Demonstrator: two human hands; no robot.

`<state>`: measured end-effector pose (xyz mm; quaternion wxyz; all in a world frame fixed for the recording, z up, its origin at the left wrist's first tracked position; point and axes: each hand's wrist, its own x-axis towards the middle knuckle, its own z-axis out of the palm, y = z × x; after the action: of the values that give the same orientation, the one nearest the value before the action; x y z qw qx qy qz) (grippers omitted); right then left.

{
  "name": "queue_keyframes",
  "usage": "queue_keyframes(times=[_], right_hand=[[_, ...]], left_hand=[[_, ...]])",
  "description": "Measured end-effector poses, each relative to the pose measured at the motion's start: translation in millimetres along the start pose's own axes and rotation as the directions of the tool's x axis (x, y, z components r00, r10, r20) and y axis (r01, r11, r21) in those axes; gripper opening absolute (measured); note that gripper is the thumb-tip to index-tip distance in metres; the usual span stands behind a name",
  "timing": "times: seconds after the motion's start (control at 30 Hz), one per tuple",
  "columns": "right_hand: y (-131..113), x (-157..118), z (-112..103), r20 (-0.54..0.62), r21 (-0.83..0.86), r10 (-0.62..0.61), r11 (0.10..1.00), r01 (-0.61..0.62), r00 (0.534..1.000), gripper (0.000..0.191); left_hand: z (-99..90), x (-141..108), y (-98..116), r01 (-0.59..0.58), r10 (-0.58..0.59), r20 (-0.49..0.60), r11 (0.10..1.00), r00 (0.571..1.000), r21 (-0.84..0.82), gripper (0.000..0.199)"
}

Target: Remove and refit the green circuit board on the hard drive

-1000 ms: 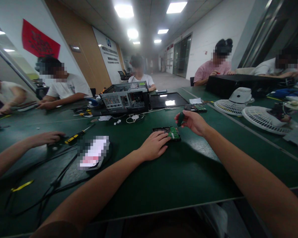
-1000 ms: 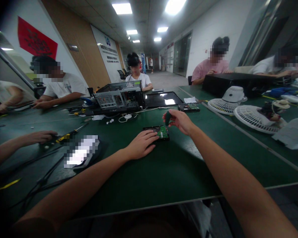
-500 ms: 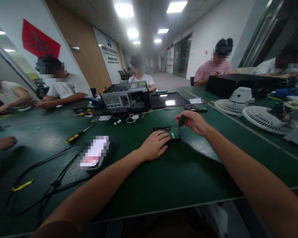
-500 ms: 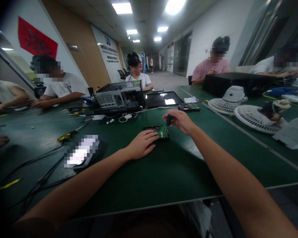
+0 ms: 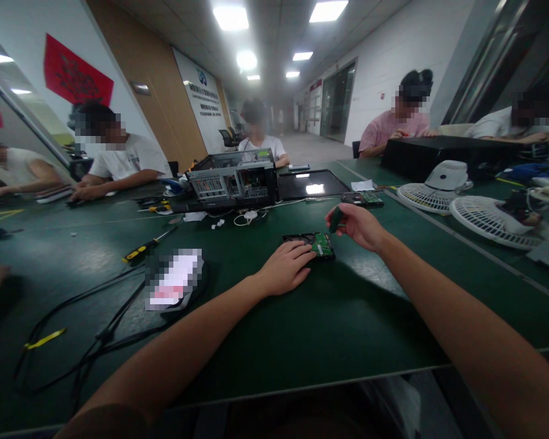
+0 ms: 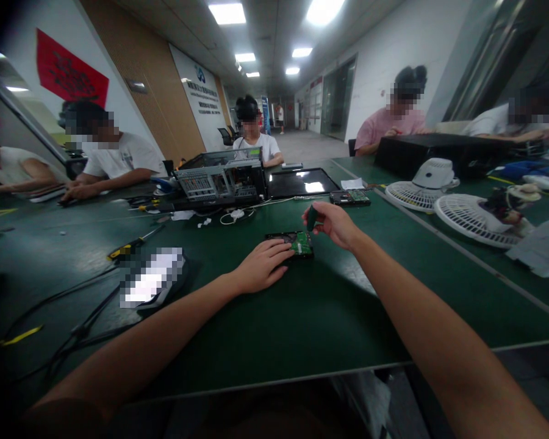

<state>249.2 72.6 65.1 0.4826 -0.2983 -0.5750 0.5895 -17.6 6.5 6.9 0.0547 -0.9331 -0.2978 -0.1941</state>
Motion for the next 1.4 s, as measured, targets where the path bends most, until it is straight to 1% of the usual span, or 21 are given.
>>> queue_keyframes(times=[0.13, 0.37, 0.53, 0.73, 0.87, 0.97, 1.17, 1.4], right_hand=[[0, -2, 3, -0.046, -0.038, -0.034, 0.999, 0.032, 0.998, 0.031], [1, -2, 5, -0.084, -0.133, -0.116, 0.986, 0.105, 0.990, 0.034], [5, -1, 5, -0.078, -0.180, -0.144, 0.975, 0.128, 0.987, 0.034], [6, 0, 0, -0.054, -0.173, -0.120, 0.979, 0.109, 0.991, 0.031], [7, 0, 0, -0.044, -0.176, -0.122, 0.978, 0.112, 0.992, 0.034], [8, 0, 1, -0.055, -0.225, -0.150, 0.965, 0.134, 0.987, 0.040], [11, 1, 1, -0.062, -0.324, -0.204, 0.930, 0.173, 0.977, 0.042], [13, 3, 2, -0.090, -0.370, -0.264, 0.904, 0.214, 0.960, 0.048]], left_hand=[[0.6, 0, -1, -0.003, 0.003, -0.007, 1.000, 1.000, 0.003, 0.046], [1.1, 1, -2, 0.002, -0.002, 0.003, 1.000, 1.000, -0.003, 0.046], [-0.6, 1, 0, 0.000, 0.000, -0.003, 1.000, 1.000, -0.005, 0.045], [1.0, 1, -1, 0.004, -0.004, -0.006, 1.000, 1.000, 0.003, 0.046], [0.0, 0, 0, 0.007, -0.007, -0.014, 1.000, 1.000, 0.000, 0.046], [0.1, 0, 0, 0.008, -0.008, -0.011, 1.000, 1.000, 0.003, 0.047], [3.7, 0, -3, 0.002, -0.002, -0.004, 1.000, 1.000, 0.008, 0.048], [4.8, 0, -3, 0.001, -0.001, -0.007, 1.000, 1.000, -0.001, 0.048]])
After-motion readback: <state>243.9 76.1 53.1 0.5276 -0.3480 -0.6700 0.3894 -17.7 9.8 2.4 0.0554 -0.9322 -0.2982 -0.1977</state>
